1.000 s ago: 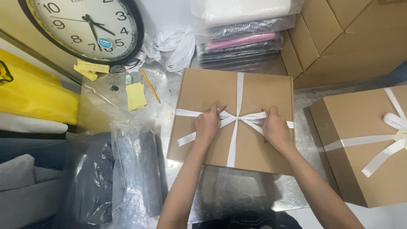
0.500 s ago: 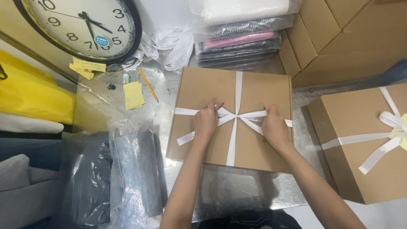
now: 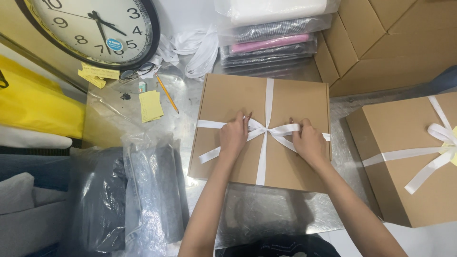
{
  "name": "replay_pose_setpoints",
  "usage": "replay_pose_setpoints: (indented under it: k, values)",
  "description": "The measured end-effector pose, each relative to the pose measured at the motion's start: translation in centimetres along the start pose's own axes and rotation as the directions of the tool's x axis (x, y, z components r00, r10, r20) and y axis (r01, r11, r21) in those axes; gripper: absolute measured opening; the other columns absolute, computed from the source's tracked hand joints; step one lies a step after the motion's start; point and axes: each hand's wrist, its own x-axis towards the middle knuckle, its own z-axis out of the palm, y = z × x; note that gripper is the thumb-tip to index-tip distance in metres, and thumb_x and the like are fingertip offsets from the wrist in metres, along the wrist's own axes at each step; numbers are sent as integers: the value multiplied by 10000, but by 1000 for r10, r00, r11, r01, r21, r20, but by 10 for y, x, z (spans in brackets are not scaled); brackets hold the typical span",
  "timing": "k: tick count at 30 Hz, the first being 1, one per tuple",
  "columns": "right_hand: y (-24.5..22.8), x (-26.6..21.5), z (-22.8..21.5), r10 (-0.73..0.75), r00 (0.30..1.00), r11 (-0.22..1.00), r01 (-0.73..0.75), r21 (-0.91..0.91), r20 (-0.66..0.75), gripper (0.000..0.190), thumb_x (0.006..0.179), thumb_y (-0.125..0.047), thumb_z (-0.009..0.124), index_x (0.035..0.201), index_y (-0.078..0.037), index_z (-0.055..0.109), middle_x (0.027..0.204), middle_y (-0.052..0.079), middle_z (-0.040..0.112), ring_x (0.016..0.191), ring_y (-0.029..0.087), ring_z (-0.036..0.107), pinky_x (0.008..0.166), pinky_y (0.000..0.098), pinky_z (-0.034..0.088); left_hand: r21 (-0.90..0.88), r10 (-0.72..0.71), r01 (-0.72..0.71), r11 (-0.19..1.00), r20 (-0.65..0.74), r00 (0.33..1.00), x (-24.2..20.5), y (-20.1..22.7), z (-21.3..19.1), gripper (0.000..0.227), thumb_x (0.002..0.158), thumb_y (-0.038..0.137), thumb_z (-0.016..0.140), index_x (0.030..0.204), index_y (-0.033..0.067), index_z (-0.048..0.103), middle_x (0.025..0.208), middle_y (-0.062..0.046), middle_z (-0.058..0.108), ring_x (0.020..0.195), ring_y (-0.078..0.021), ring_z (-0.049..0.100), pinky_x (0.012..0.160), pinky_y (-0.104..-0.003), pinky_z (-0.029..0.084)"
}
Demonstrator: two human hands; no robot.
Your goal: The person ties a white ribbon around a cardboard box, forming a cross pattern and a neat bow. They then pick up a yellow sticky note and a pencil, write on the note, and place it on the table.
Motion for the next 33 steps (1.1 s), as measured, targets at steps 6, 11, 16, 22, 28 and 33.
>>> replay_pose_setpoints:
  k: [6, 11, 16, 22, 28, 33]
  values:
    - [19, 29, 15, -31, 998, 999, 30, -15, -55, 250, 1109, -249, 550, 1227, -64, 668, 1008, 311, 786, 1065, 520, 764, 898, 611, 592, 6, 24, -24, 1000, -86, 996, -11, -2, -2, 257, 1137, 394, 452, 1134, 171, 581, 774, -253, 766, 838, -463, 808, 783, -526, 637]
    - [-13, 36, -13, -75, 995, 983, 84, -162, 61, 264, 1046, -119, 528, 1264, -20, 639, 1037, 339, 783, 1064, 516, 775, 887, 608, 608, -27, 79, -84, 996, -161, 984, -17, -10, 9, 224, 1145, 417, 443, 1168, 228, 561, 766, -191, 769, 794, -436, 805, 750, -551, 636]
    - [6, 69, 14, -43, 994, 985, 59, -165, 97, 308, 1043, -161, 525, 1288, 6, 605, 1050, 347, 774, 1060, 519, 773, 873, 618, 615, -10, 80, -83, 997, -149, 986, -28, -6, -1, 229, 1151, 421, 437, 1135, 226, 556, 805, -169, 784, 794, -400, 814, 739, -526, 649]
    - [-1, 65, 10, -53, 993, 986, 69, -150, 103, 296, 1039, -121, 550, 1260, 71, 593, 1049, 378, 753, 1058, 546, 761, 876, 631, 614, -71, 69, -77, 995, -108, 992, -35, -2, -6, 208, 1155, 392, 444, 1127, 218, 555, 854, -168, 794, 821, -405, 814, 747, -530, 649]
    - [-11, 50, -8, -55, 990, 996, 64, -61, 130, 305, 1057, -83, 491, 1300, 84, 571, 1133, 393, 738, 1143, 561, 727, 946, 653, 586, -64, -8, 5, 998, -36, 999, -27, 0, -14, 256, 1149, 454, 415, 1167, 247, 567, 876, -171, 792, 878, -443, 805, 811, -566, 638]
    - [24, 55, -11, -274, 939, 950, 230, 212, 209, 278, 1082, -41, 477, 1342, -58, 571, 891, 260, 773, 933, 479, 786, 827, 570, 616, -98, -106, 108, 989, 25, 994, -9, 0, -22, 361, 1108, 568, 470, 1180, 230, 577, 923, -208, 799, 974, -462, 799, 878, -552, 627]
